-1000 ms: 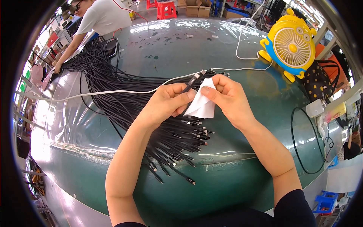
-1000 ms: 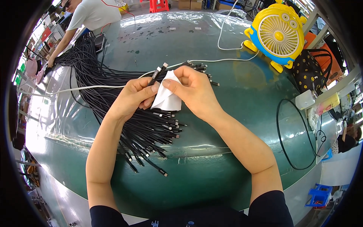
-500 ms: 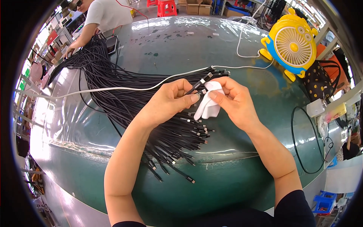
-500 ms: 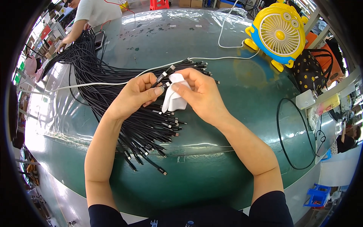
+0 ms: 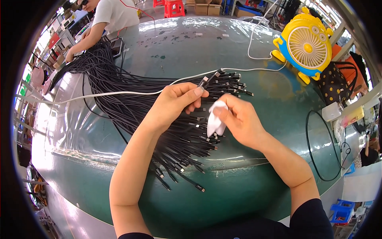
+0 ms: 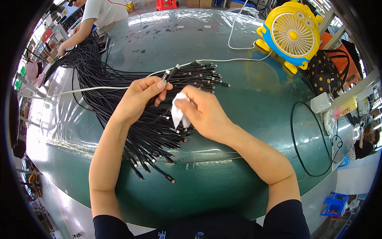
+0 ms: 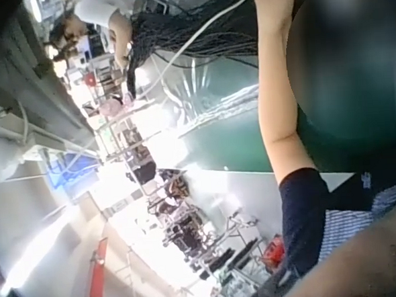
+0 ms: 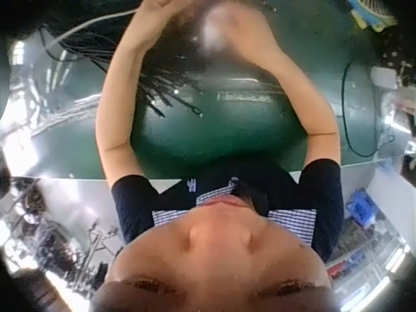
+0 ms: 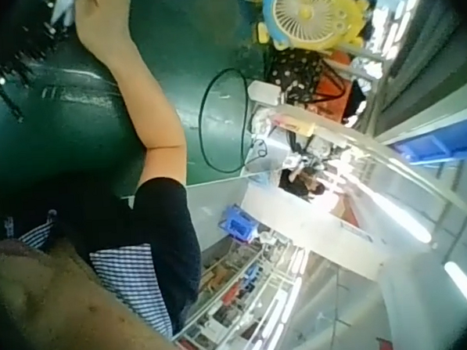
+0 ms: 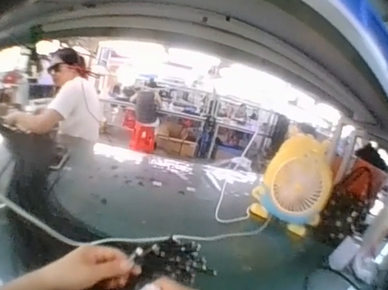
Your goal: Cleaning the connectors of a bundle of black cables using a white cloth.
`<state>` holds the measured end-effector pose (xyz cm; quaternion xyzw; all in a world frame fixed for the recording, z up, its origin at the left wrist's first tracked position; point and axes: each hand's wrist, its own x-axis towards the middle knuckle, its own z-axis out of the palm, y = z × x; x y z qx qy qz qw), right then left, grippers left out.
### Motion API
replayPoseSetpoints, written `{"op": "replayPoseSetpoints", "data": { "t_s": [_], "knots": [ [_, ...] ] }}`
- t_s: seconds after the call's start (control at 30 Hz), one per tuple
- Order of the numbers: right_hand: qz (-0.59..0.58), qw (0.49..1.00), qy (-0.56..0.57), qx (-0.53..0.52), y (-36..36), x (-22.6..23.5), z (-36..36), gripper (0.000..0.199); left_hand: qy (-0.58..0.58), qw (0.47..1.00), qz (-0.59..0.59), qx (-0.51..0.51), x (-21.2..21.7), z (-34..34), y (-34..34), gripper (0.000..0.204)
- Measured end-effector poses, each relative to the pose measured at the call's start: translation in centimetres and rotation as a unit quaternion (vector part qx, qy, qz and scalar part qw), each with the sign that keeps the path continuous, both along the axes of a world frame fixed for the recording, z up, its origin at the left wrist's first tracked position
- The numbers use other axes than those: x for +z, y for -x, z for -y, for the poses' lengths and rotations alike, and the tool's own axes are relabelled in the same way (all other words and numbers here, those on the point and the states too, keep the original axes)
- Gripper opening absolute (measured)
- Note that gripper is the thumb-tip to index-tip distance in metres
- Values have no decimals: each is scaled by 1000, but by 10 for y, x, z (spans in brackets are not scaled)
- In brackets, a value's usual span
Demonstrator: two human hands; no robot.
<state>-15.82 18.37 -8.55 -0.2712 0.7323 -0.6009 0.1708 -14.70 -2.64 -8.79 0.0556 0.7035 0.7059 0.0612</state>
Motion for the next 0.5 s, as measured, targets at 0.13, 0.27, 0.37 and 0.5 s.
{"op": "replayPoseSetpoints", "data": {
  "t_s": [0.13,0.27,0.37,0.5],
  "knots": [
    [-153,986,-28,52,-9,4,-16,12,-41,998,35,-17,7,-2,-2,24],
    [-69,996,57,8,-5,11,-16,11,-51,997,63,-16,8,-3,-5,25],
    [-18,989,127,-66,8,15,-3,13,-37,997,65,-36,7,-2,-6,27],
    [46,992,111,-30,22,13,-1,14,-28,997,51,-48,8,-4,-6,27]
  ]
}}
